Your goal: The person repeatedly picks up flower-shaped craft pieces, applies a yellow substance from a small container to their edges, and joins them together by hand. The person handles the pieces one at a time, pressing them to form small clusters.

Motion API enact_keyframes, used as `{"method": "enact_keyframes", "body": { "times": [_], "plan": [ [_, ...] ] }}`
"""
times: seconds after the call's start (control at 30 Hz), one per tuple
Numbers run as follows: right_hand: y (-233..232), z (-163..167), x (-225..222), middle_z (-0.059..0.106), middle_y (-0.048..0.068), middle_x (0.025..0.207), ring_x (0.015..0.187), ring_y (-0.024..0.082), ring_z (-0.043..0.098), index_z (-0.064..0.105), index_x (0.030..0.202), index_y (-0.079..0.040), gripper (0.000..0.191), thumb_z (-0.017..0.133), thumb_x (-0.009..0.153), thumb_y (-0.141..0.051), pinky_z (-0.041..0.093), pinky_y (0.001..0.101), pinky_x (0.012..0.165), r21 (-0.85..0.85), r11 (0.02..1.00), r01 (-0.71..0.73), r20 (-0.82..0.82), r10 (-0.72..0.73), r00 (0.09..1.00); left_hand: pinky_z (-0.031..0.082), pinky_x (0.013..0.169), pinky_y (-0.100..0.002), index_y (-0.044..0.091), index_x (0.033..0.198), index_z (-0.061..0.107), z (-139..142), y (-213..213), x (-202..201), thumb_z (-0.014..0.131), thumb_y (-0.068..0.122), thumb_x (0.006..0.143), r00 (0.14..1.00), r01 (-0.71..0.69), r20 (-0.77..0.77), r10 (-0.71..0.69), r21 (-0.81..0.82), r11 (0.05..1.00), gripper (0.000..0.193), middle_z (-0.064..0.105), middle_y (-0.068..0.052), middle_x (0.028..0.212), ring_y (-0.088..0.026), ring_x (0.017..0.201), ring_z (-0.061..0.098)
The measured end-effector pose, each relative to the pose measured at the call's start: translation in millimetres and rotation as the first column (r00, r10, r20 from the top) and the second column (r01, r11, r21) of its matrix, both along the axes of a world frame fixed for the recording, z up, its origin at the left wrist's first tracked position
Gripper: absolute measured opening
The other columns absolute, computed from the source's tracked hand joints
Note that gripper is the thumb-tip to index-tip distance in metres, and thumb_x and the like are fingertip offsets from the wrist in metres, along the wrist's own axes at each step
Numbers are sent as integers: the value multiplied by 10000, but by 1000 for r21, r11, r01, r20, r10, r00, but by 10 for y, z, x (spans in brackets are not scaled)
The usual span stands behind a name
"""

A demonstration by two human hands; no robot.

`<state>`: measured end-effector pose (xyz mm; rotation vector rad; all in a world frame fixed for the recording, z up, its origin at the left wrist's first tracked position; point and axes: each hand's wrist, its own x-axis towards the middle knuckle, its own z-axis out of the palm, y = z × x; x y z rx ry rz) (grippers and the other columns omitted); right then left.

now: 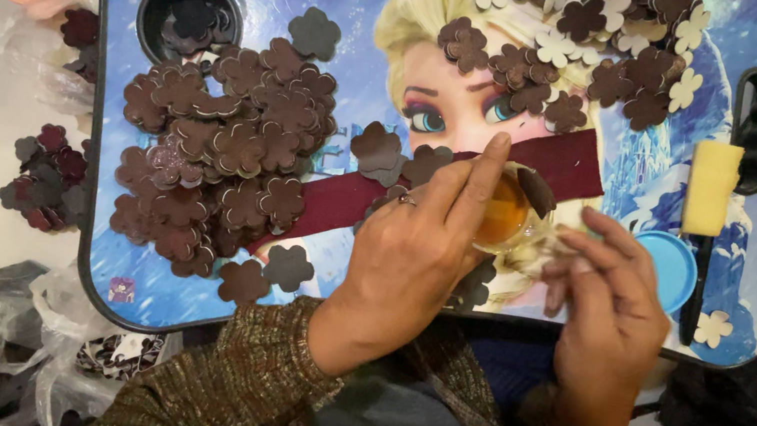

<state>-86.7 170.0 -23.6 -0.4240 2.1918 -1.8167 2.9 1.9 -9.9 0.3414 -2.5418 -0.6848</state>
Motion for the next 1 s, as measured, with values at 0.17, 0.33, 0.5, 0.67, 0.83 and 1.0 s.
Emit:
{"method": "enact_keyframes", "body": {
  "times": [0.17,0.33,0.5,0.67,0.83,1.0],
  "plan": [
    [162,-52,-138,583,219,1387,871,161,630,655,1216,63,262,458,1046,34,484,262,671,-290,952,100,217,-36,976,564,844,-352,36,1606,327,-18,4,7,828,145,786,1000,-9,-11,9,-4,1000,967,596,-84,1262,-235,1023,669],
    [330,-146,-253,617,255,1388,860,198,603,607,1161,68,205,465,1047,-27,451,259,650,-529,842,102,447,175,877,568,864,-343,35,1605,328,-31,4,5,814,130,770,1000,1,-26,-1,0,1000,971,598,-82,1264,-234,1053,672],
    [283,-223,-308,627,258,1273,838,197,594,607,1176,79,221,473,1052,-45,452,258,637,-536,840,82,529,258,809,568,849,-331,35,1598,344,-22,12,-1,807,106,758,1000,-3,-6,3,-5,1000,962,604,-79,1253,-221,1048,675],
    [118,-267,-282,646,182,1046,821,188,618,623,1193,74,239,462,1045,-22,446,256,613,-471,881,37,541,256,801,570,852,-322,20,1590,357,-8,7,2,799,100,770,1000,1,-22,-1,-17,1000,935,606,-82,1242,-221,1052,673],
    [35,-256,-247,662,154,905,762,172,609,608,1165,58,199,450,1080,-28,447,250,629,-463,886,15,526,261,809,573,837,-308,22,1587,385,-5,12,-4,775,79,792,1000,-23,-17,23,-44,999,887,615,-74,1231,-200,1029,679],
    [23,-226,-213,660,147,872,704,147,584,622,1190,59,211,462,1089,-36,438,235,613,-388,922,9,517,210,830,571,836,-307,28,1582,389,-2,12,-7,764,101,806,999,-27,-23,25,-59,998,865,615,-75,1238,-201,1029,678]
  ]
}}
